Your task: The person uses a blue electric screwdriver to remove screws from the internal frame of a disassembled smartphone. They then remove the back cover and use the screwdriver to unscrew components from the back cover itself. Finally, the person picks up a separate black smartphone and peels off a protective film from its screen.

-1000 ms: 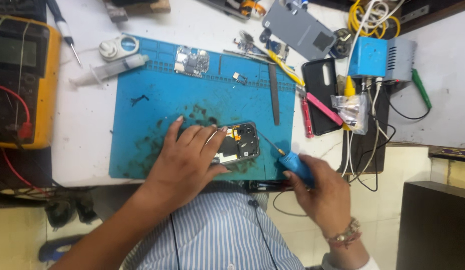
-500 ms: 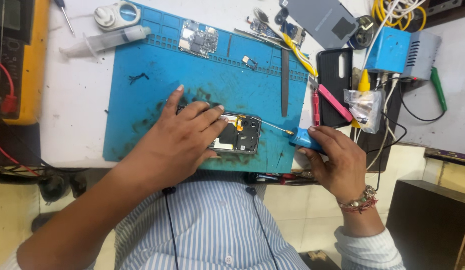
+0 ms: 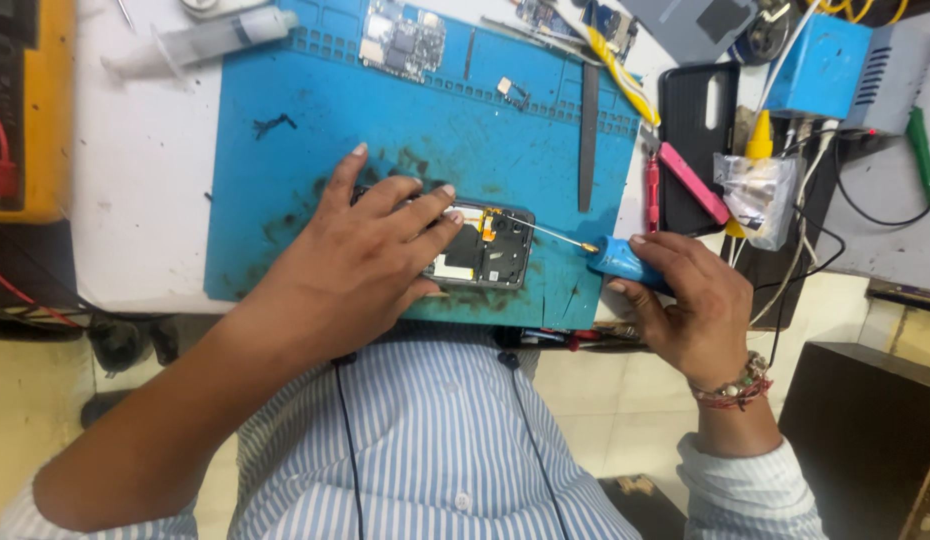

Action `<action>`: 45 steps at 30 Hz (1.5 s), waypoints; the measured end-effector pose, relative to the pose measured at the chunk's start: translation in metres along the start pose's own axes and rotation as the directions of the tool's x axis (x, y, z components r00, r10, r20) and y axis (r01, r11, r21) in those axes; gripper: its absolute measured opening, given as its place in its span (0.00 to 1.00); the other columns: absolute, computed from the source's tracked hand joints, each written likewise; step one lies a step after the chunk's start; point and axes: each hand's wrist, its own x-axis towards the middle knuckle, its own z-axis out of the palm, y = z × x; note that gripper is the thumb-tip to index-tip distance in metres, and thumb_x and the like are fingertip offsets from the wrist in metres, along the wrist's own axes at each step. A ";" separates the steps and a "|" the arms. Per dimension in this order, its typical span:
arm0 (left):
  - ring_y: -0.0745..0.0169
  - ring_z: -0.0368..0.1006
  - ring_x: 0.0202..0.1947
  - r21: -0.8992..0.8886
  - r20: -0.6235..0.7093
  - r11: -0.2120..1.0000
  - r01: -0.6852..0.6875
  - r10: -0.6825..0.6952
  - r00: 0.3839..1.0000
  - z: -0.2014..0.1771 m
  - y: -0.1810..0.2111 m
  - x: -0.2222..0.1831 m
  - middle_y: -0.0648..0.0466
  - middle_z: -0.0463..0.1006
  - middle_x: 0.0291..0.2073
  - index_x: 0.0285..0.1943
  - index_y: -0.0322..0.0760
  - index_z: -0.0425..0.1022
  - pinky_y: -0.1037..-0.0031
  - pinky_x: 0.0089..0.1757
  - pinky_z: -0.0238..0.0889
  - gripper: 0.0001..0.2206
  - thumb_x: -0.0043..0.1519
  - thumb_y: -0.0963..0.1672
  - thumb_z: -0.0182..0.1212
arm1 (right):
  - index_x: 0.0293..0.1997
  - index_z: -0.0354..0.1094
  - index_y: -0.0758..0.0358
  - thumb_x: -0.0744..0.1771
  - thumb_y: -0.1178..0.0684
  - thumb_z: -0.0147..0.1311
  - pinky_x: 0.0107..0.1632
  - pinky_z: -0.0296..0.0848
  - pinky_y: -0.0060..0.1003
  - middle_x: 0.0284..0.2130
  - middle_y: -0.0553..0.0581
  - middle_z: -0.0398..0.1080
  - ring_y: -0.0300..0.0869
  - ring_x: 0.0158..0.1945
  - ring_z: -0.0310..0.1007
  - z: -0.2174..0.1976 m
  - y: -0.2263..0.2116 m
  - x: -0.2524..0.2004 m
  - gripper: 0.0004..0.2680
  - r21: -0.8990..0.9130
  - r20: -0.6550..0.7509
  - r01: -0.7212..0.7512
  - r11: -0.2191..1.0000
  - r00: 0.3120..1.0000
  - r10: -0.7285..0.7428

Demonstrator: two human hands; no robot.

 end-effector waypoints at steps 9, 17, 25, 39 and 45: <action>0.50 0.61 0.64 0.001 -0.013 1.000 0.007 -0.007 1.000 0.002 0.000 -0.002 0.50 0.69 0.65 0.66 0.37 0.70 0.42 0.65 0.37 0.29 0.57 0.52 0.62 | 0.52 0.72 0.65 0.65 0.51 0.70 0.46 0.77 0.40 0.48 0.63 0.76 0.52 0.46 0.80 0.005 -0.001 -0.007 0.15 -0.008 -0.055 0.013 1.000 0.998 -0.013; 0.50 0.61 0.64 -0.019 -0.029 1.000 0.013 -0.014 0.999 0.005 -0.001 -0.002 0.49 0.68 0.65 0.67 0.39 0.70 0.43 0.65 0.39 0.28 0.58 0.52 0.62 | 0.52 0.72 0.65 0.65 0.51 0.71 0.46 0.77 0.40 0.48 0.63 0.76 0.52 0.46 0.80 0.007 -0.001 -0.012 0.15 -0.020 -0.060 0.010 1.000 0.998 -0.011; 0.50 0.60 0.64 -0.015 -0.037 1.000 0.007 -0.007 0.999 0.005 -0.001 -0.003 0.49 0.68 0.65 0.67 0.39 0.70 0.43 0.65 0.39 0.28 0.58 0.52 0.62 | 0.51 0.70 0.65 0.65 0.52 0.71 0.47 0.77 0.40 0.48 0.63 0.76 0.52 0.47 0.80 0.012 0.000 -0.015 0.15 0.001 -0.090 0.034 0.999 0.995 -0.034; 0.50 0.60 0.64 -0.028 -0.051 1.000 0.004 -0.005 0.999 0.006 -0.002 -0.004 0.50 0.69 0.66 0.67 0.38 0.71 0.43 0.66 0.39 0.29 0.57 0.52 0.63 | 0.52 0.71 0.65 0.65 0.52 0.72 0.49 0.78 0.41 0.48 0.63 0.76 0.52 0.49 0.80 0.019 0.001 -0.023 0.15 -0.033 -0.096 0.011 0.999 0.995 -0.014; 0.51 0.60 0.64 -0.050 -0.057 0.999 0.007 -0.010 0.998 0.005 -0.002 -0.003 0.49 0.69 0.66 0.66 0.38 0.72 0.43 0.66 0.40 0.28 0.58 0.52 0.64 | 0.55 0.71 0.65 0.65 0.53 0.72 0.51 0.78 0.41 0.48 0.63 0.76 0.52 0.50 0.79 0.020 0.000 -0.026 0.16 -0.012 -0.113 -0.012 1.000 0.994 0.011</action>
